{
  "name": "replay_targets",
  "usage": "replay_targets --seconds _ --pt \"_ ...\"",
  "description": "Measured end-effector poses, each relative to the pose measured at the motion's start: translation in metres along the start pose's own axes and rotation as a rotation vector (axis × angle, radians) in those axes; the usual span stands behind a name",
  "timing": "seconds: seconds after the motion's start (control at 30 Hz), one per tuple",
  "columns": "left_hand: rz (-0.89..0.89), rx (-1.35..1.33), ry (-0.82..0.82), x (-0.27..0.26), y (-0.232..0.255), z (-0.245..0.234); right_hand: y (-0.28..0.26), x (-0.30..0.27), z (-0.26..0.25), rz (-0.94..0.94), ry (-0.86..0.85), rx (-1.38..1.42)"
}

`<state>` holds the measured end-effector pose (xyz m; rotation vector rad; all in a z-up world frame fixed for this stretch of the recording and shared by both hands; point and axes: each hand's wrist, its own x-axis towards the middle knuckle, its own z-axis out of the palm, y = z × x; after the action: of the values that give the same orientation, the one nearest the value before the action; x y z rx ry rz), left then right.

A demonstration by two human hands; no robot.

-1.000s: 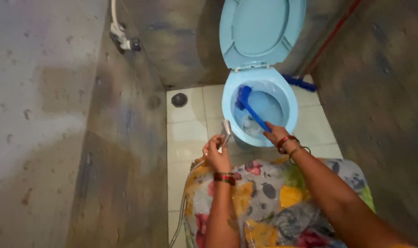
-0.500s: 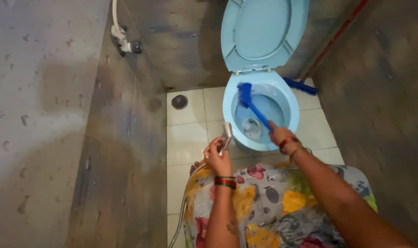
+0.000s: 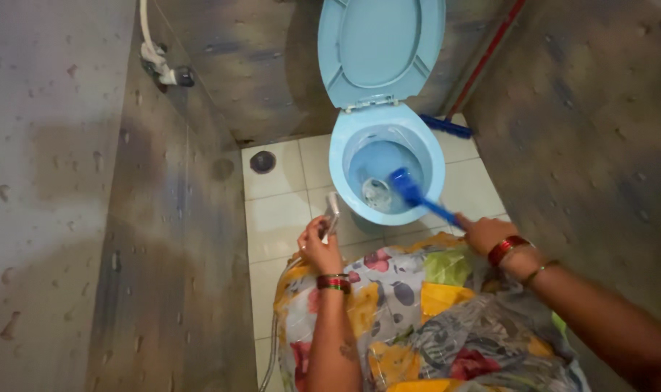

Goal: The person moves a stool and a bucket, then scrubs the inside and rim of a toilet bowl using a brush while rinsing it with a handheld sprayer.

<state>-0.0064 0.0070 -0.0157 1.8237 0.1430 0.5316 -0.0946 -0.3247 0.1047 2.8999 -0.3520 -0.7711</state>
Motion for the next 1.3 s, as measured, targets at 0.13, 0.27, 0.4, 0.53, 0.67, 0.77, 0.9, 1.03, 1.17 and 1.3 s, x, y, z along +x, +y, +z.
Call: replay_targets --seconds 0.13,0.27,0.4,0.53,0.67,0.77,0.9,1.03,1.17,1.3 --pt "-0.018 -0.045 0.035 0.002 0.003 -0.004 -0.039 0.008 0.001 -0.13 -0.072 0.202" --pt "-0.011 -0.105 0.015 0.003 0.004 -0.002 -0.093 0.067 0.001 -0.163 0.129 0.294" --pt "-0.027 -0.043 0.027 0.003 0.006 0.001 -0.118 0.146 -0.018 -0.075 0.263 0.284" --pt "-0.101 -0.175 0.05 0.01 0.008 0.001 -0.123 0.186 -0.03 -0.13 0.343 0.131" --pt "-0.066 -0.108 0.081 0.02 0.01 -0.003 -0.129 0.145 -0.013 -0.361 0.281 -0.182" --pt "-0.109 -0.078 0.088 0.018 0.014 -0.006 -0.123 0.156 -0.033 -0.242 0.28 -0.13" --pt "-0.07 -0.137 0.084 0.021 0.017 -0.002 -0.124 0.196 -0.053 -0.196 0.293 0.027" --pt "-0.053 -0.103 0.012 0.01 0.013 -0.007 -0.15 0.193 0.0 -0.243 0.311 0.071" --pt "-0.071 -0.075 0.048 0.012 0.014 -0.01 -0.137 0.106 0.037 -0.274 0.277 0.01" --pt "-0.108 -0.141 0.034 0.011 0.016 -0.004 -0.118 0.096 0.014 -0.198 0.239 0.001"
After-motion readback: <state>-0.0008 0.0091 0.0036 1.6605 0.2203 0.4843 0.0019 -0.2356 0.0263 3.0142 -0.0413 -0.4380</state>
